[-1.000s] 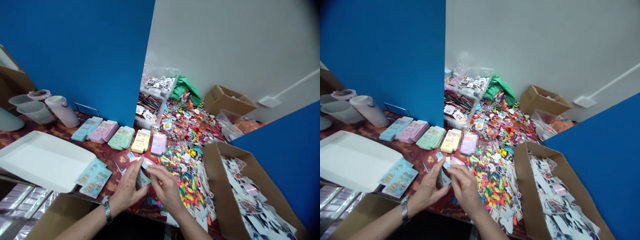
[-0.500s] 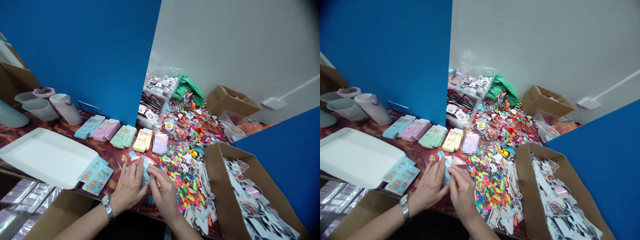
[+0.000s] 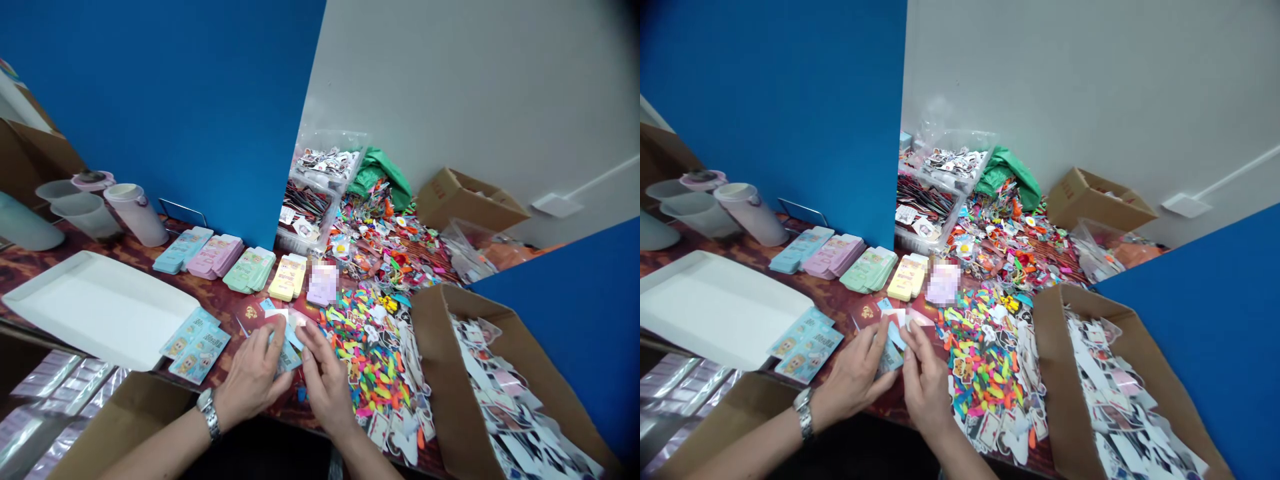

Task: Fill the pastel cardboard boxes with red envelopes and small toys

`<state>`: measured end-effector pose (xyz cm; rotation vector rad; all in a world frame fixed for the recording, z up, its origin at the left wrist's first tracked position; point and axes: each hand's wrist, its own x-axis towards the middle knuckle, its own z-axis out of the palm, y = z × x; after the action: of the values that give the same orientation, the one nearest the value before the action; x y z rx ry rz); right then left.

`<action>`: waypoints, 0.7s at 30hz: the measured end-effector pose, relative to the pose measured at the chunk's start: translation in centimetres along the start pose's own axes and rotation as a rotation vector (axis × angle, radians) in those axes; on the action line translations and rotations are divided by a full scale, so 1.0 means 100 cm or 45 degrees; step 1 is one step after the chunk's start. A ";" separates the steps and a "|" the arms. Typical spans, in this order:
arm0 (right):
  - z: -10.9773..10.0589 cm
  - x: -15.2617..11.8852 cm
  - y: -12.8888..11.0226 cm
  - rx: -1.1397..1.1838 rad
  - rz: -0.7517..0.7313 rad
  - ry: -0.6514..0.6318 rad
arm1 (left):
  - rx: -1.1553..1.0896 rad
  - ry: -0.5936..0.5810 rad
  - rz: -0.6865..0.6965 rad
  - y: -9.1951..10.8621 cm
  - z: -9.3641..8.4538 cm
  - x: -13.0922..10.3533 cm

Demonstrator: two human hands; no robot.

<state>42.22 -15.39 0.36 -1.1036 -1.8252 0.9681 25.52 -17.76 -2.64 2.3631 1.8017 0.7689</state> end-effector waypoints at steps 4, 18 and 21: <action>0.007 -0.005 -0.001 -0.113 -0.035 0.055 | 0.084 0.008 0.011 0.000 0.004 -0.001; 0.015 0.008 0.005 -0.212 -0.182 -0.078 | -0.113 -0.059 -0.102 0.002 -0.010 -0.002; 0.024 0.011 0.008 -0.325 -0.361 -0.230 | -0.102 -0.058 -0.137 -0.001 -0.011 -0.010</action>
<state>39.98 -14.62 -1.12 -0.8920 -2.2294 0.6993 24.77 -18.98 -2.03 2.1961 1.8268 0.7526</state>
